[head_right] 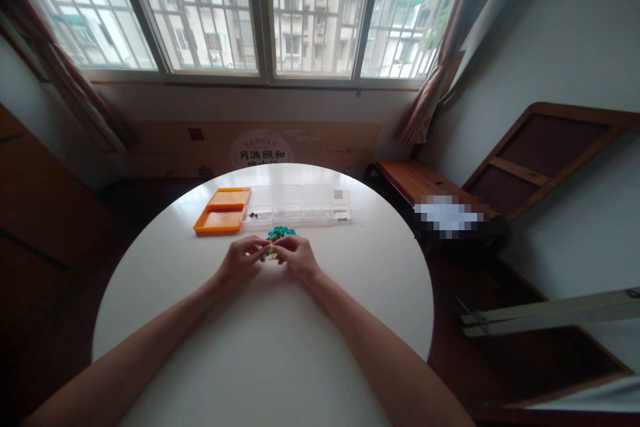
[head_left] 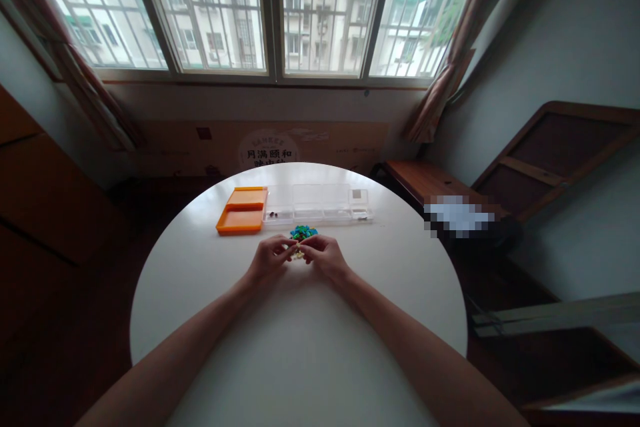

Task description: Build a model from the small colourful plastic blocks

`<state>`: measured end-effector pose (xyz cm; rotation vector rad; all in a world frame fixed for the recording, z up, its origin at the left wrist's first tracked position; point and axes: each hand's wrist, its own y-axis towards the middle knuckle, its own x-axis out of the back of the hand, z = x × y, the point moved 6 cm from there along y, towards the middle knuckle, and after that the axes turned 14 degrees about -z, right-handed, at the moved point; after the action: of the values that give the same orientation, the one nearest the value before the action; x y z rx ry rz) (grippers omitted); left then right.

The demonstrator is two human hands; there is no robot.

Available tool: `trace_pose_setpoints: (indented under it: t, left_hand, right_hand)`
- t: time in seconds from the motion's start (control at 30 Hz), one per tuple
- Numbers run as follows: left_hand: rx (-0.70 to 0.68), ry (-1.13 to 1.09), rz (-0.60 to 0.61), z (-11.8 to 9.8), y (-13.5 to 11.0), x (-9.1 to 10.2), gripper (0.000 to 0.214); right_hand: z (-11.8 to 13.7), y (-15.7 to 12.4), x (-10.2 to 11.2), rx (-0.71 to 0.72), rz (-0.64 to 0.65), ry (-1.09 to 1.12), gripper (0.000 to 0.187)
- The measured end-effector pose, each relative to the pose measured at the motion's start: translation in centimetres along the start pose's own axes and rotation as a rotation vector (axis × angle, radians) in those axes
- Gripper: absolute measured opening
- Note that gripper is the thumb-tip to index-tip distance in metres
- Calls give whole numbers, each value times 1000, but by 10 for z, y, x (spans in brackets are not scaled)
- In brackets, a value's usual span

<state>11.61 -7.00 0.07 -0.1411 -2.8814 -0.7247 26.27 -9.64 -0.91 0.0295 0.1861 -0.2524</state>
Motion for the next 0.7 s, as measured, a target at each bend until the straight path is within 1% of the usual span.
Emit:
trace_pose_setpoints:
  t: [0.17, 0.43, 0.7]
  left_hand:
    - [-19, 57, -15, -4, 1, 3, 36]
    - [-23, 21, -8, -1, 0, 1, 41]
    - [-29, 15, 8, -3, 0, 0, 38]
  right_hand:
    - [-1, 1, 0, 10, -5, -2, 39]
    - [1, -1, -2, -11, 8, 0, 42]
    - [-1, 0, -1, 11, 14, -14, 38]
